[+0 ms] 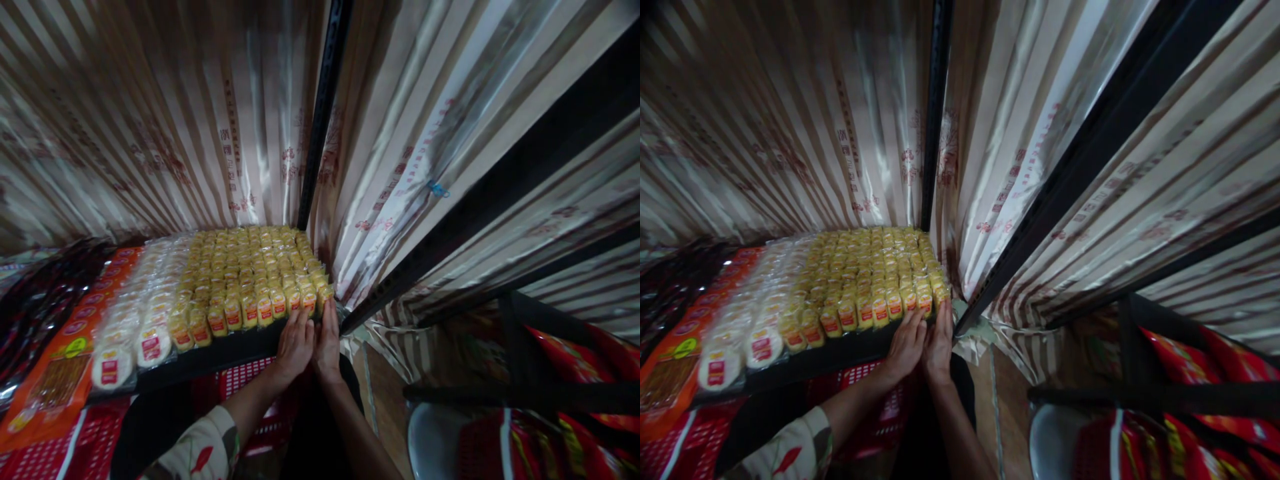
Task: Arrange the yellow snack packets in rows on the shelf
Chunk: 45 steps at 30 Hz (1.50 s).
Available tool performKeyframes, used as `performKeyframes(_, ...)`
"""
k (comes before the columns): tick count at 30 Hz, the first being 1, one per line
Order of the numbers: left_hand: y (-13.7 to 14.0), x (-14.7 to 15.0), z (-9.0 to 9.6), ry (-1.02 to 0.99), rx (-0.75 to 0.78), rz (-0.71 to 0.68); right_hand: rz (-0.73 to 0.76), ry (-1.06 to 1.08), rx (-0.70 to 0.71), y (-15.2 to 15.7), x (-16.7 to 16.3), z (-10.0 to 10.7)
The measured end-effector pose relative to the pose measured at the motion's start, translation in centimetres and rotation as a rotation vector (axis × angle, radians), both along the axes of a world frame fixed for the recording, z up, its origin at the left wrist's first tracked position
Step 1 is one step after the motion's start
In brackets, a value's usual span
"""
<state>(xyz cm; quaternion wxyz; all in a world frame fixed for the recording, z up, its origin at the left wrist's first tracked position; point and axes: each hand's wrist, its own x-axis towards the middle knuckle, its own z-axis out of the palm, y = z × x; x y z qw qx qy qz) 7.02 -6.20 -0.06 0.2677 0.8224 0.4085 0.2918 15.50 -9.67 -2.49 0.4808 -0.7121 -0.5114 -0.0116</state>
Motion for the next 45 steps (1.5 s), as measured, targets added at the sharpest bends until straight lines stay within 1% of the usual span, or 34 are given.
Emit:
performKeyframes(3,-0.1,0.2,0.2,-0.005,-0.039,0.012,-0.011,-0.027,-0.014,0.2,0.0,-0.4)
performKeyframes(7,-0.3,0.4,0.3,-0.016,-0.048,0.009,-0.045,-0.066,-0.007,0.4,-0.2,-1.0)
performKeyframes(12,-0.2,0.3,0.9,0.019,-0.054,-0.002,-0.03,-0.039,-0.032,0.3,-0.2,-1.0)
performKeyframes(16,-0.3,0.2,1.4,0.052,-0.034,0.002,-0.035,0.002,-0.046,0.2,-0.1,-1.0)
performKeyframes(21,-0.4,-0.1,1.5,0.029,0.015,-0.007,-0.014,-0.056,0.009,0.1,-0.1,-1.3)
performKeyframes(23,-0.4,-0.2,1.7,0.024,0.027,-0.02,-0.013,-0.06,0.006,0.0,-0.3,-1.3)
performKeyframes(26,-0.5,-0.6,2.2,0.049,0.016,-0.04,-0.018,-0.045,-0.008,-0.2,-0.6,-0.9)
performKeyframes(29,-0.7,-1.0,2.6,0.065,0.01,-0.065,-0.006,-0.059,0.008,-0.7,-1.0,0.0)
performKeyframes(32,-1.0,-1.7,2.7,0.042,0.019,-0.078,-0.009,-0.069,0.047,-1.6,-1.7,0.9)
performKeyframes(34,-1.6,-2.4,2.5,0.012,0.026,-0.094,-0.014,-0.046,0.063,-2.4,-2.4,1.0)
performKeyframes(37,-3.2,-4.1,2.1,-0.029,0.002,-0.164,-0.017,0.041,0.033,-4.2,-4.2,0.1)
performKeyframes(40,-5.0,-6.4,1.1,-0.027,-0.095,-0.193,0.026,0.181,-0.042,-6.2,-6.6,-1.9)
performKeyframes(42,-6.0,-8.1,-0.2,0.021,-0.179,-0.175,0.047,0.263,-0.109,-7.4,-8.3,-3.5)
performKeyframes(45,-6.5,-10.7,-3.5,0.143,-0.345,-0.092,0.048,0.303,-0.218,-8.0,-10.7,-5.8)
